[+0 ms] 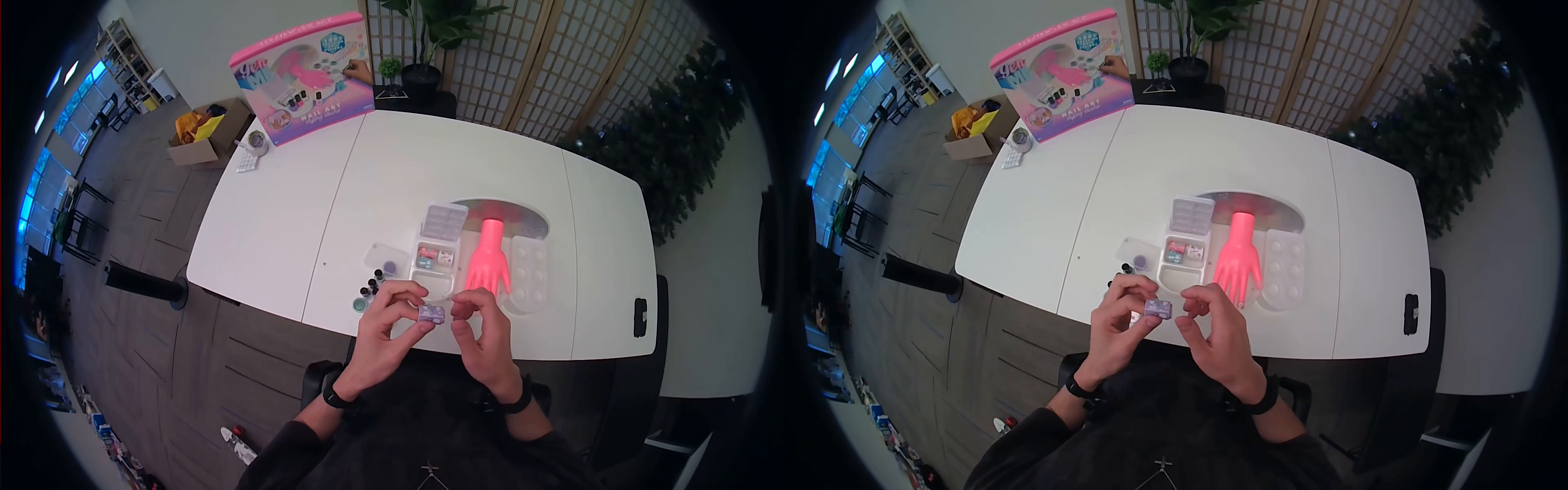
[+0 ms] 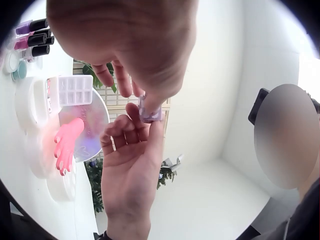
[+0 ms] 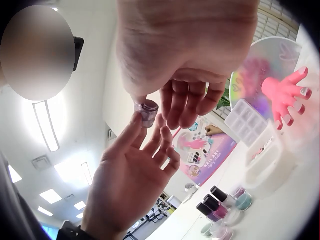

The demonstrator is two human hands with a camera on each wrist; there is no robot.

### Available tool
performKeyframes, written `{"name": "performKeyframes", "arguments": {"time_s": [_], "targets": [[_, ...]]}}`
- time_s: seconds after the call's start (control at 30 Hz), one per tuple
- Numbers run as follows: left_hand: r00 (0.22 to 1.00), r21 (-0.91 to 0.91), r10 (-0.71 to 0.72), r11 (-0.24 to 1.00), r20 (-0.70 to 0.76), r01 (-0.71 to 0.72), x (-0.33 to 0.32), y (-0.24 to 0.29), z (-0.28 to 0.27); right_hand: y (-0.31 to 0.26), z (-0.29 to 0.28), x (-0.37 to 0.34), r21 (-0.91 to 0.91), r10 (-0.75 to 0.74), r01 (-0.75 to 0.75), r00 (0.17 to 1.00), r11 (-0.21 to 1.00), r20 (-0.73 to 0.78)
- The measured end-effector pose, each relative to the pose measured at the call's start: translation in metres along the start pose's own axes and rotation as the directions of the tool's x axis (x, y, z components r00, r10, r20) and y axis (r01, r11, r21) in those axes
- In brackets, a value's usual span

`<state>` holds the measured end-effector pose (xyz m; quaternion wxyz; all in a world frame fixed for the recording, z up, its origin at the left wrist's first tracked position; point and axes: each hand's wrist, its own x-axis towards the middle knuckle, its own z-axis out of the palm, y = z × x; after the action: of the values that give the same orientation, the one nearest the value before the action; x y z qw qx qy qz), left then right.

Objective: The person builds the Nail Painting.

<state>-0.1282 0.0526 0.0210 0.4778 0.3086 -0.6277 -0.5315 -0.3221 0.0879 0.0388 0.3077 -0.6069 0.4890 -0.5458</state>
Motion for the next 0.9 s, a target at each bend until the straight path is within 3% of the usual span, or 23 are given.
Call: {"name": "performKeyframes", "arguments": {"time_s": [0.23, 0.43, 0.53, 0.63, 0.73, 0.8, 0.83, 0.9], "targets": [[0.996, -0.001, 0.034, 0.999, -0.083, -0.034, 0.000, -0.005, 0.004, -0.004, 0.007, -0.003, -0.027, -0.016, 0.018, 0.998, 0.999, 0.053], [0.988, 0.079, 0.083, 0.994, -0.132, -0.073, 0.000, -0.008, 0.009, -0.006, 0.011, -0.006, 0.106, 0.148, -0.150, 0.989, 0.983, 0.028], [0.985, 0.159, 0.159, 0.976, -0.060, -0.148, 0.004, 0.002, 0.005, -0.004, 0.011, -0.004, 0.145, 0.200, -0.200, 0.980, 0.969, 0.020], [0.994, 0.188, 0.106, 0.977, -0.013, -0.102, 0.002, 0.006, 0.005, -0.001, 0.007, 0.000, 0.163, 0.205, -0.200, 0.979, 0.966, -0.016], [0.997, 0.110, 0.070, 0.992, -0.017, -0.068, 0.002, 0.000, 0.004, 0.003, 0.003, 0.000, 0.075, 0.165, -0.167, 0.986, 0.983, 0.038], [0.998, 0.092, 0.055, 0.994, -0.027, -0.052, 0.003, -0.001, 0.003, 0.003, 0.003, 0.000, -0.001, 0.034, -0.034, 0.999, 0.999, -0.017], [0.999, 0.073, 0.039, 0.997, -0.036, -0.036, 0.003, -0.001, 0.003, 0.002, 0.002, 0.001, -0.002, 0.031, -0.031, 0.999, 1.000, -0.014], [0.997, 0.050, 0.048, 0.998, -0.053, -0.046, 0.005, 0.000, 0.005, 0.000, 0.002, 0.002, -0.087, -0.131, 0.134, 0.991, 0.987, 0.040]]}}
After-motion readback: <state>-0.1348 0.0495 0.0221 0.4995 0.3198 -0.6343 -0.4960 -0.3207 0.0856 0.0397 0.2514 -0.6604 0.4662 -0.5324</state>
